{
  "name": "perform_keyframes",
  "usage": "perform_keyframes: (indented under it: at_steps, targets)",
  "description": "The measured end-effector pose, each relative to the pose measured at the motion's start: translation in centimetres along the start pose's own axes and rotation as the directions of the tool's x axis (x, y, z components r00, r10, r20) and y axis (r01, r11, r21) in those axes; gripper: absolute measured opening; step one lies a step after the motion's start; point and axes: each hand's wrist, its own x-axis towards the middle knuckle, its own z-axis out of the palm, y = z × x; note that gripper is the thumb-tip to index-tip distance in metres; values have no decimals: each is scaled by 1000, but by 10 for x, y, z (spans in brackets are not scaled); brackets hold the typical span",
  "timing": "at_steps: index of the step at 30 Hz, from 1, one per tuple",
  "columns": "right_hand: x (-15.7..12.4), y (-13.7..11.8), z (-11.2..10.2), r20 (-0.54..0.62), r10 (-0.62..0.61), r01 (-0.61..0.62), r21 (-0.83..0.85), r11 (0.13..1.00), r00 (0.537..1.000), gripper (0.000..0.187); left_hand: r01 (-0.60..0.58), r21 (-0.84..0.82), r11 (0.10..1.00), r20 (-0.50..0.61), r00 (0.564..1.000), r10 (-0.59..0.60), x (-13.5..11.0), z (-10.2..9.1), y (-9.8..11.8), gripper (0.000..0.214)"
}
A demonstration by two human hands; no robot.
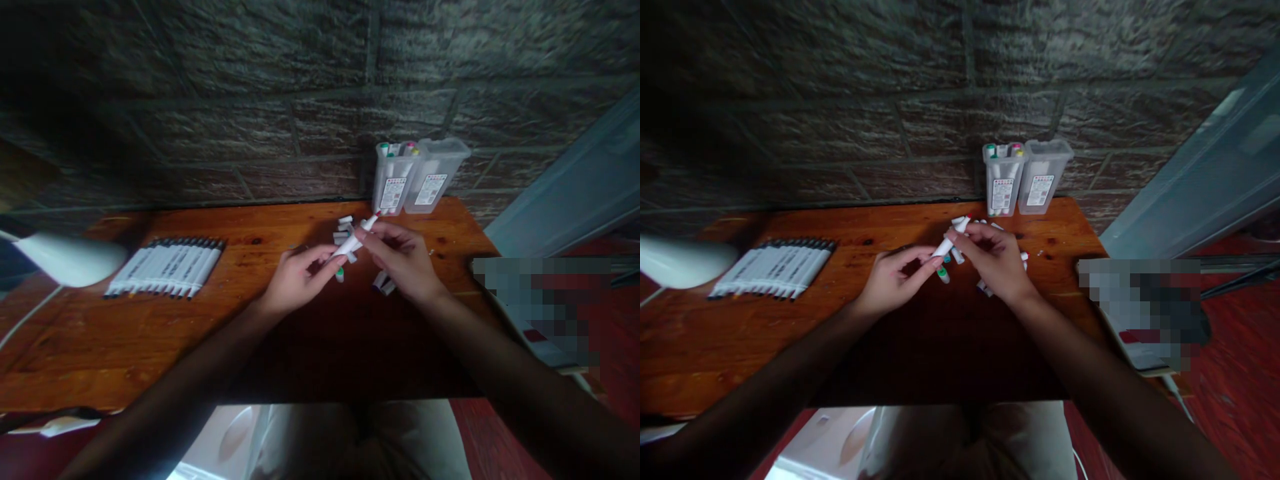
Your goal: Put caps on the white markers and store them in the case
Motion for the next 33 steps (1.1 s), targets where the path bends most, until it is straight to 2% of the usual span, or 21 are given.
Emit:
perform_keyframes:
  at_steps: [6,11,16,20,25,28,33]
  targets:
    - [2,-4,-5,-50,22,-26,-87,996,999,31,59,15,998,-1,998,-59,1,-1,1,18]
    - [2,0,-4,-38,9,-10,-36,999,999,33,13,52,999,-32,999,-11,0,-2,-3,17]
    - [-2,-2,1,70,-30,35,-73,997,997,29,-55,83,995,-57,997,60,3,-2,0,23]
    - [-4,0,4,94,-67,76,-89,993,993,27,-90,86,992,-68,993,96,2,0,3,22]
    - [-2,3,2,39,-30,34,-121,992,999,39,15,104,994,-151,988,1,2,-7,-1,20]
    - [-2,3,1,8,0,1,-130,991,1000,41,106,131,986,-239,968,-73,4,-17,-8,20]
    - [-3,-1,-3,39,7,0,-170,985,999,38,195,106,975,-332,931,-150,5,-26,-17,25]
